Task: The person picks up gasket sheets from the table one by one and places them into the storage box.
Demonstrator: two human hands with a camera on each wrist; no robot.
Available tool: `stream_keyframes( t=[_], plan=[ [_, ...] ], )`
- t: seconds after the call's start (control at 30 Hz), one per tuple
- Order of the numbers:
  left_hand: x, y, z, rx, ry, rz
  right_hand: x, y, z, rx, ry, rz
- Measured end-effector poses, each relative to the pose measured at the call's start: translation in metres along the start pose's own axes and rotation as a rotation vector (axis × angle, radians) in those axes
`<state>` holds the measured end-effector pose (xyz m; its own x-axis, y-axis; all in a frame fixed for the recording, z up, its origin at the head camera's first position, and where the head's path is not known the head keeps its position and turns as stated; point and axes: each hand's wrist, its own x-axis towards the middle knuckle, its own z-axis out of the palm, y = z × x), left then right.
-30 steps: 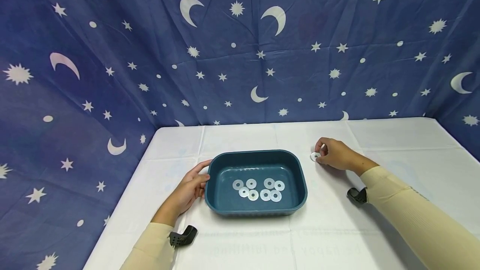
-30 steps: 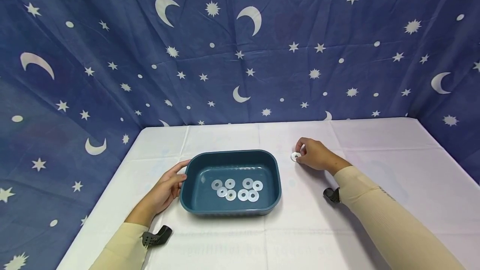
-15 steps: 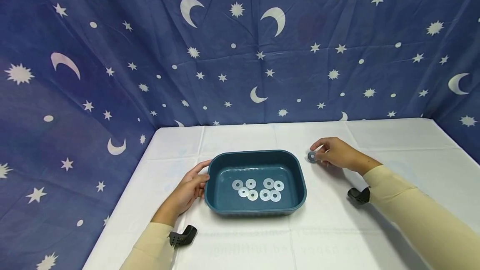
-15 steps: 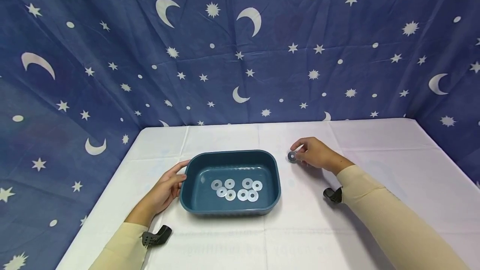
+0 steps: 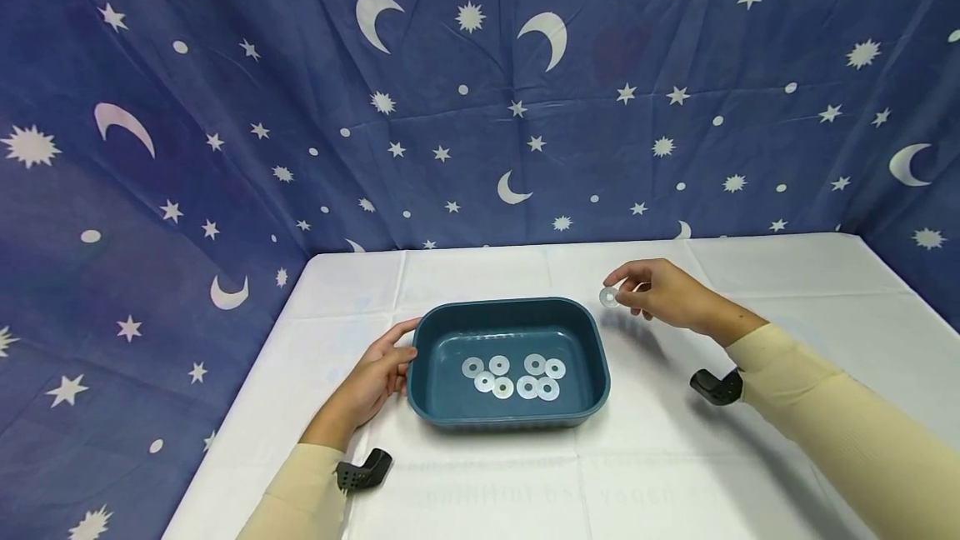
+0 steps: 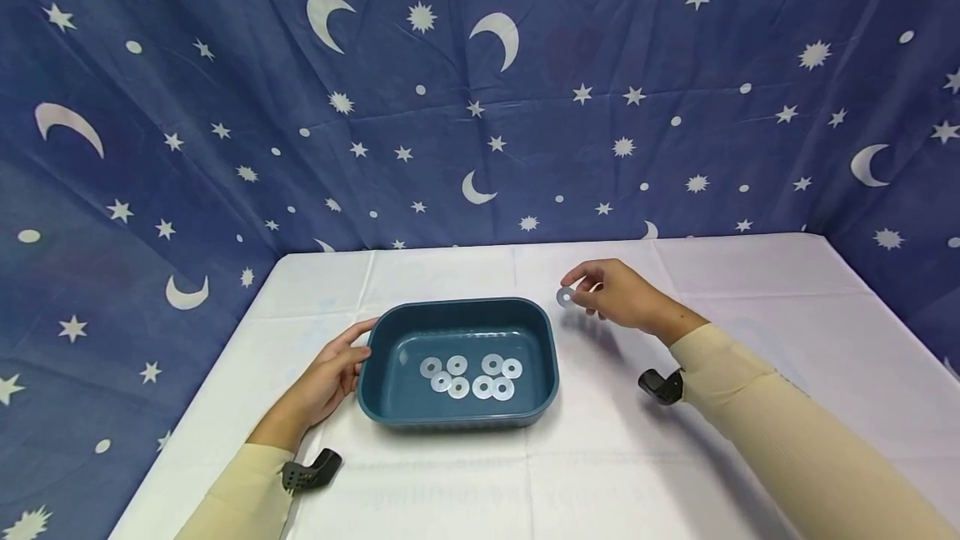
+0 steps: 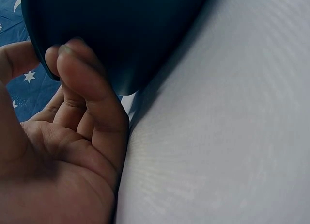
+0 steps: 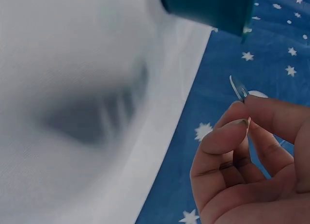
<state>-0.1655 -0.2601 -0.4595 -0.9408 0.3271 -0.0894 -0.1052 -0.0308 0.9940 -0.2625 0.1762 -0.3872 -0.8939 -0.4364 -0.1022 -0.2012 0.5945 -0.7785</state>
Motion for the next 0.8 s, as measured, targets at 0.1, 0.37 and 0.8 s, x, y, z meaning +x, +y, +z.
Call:
stream_keyframes(
  t=[0.1,0.37,0.8],
  plan=[
    [0.000,0.000,0.000,0.002,0.004,-0.002,-0.001,-0.008,0.002,-0.009,0.013,-0.027],
    [-0.001,-0.001,-0.001,-0.006,0.003,-0.008,-0.003,-0.035,0.014,0.020,0.003,-0.083],
    [-0.001,0.000,0.000,0.003,0.019,-0.016,0.002,-0.065,0.036,0.066,-0.093,-0.100]
  ],
)
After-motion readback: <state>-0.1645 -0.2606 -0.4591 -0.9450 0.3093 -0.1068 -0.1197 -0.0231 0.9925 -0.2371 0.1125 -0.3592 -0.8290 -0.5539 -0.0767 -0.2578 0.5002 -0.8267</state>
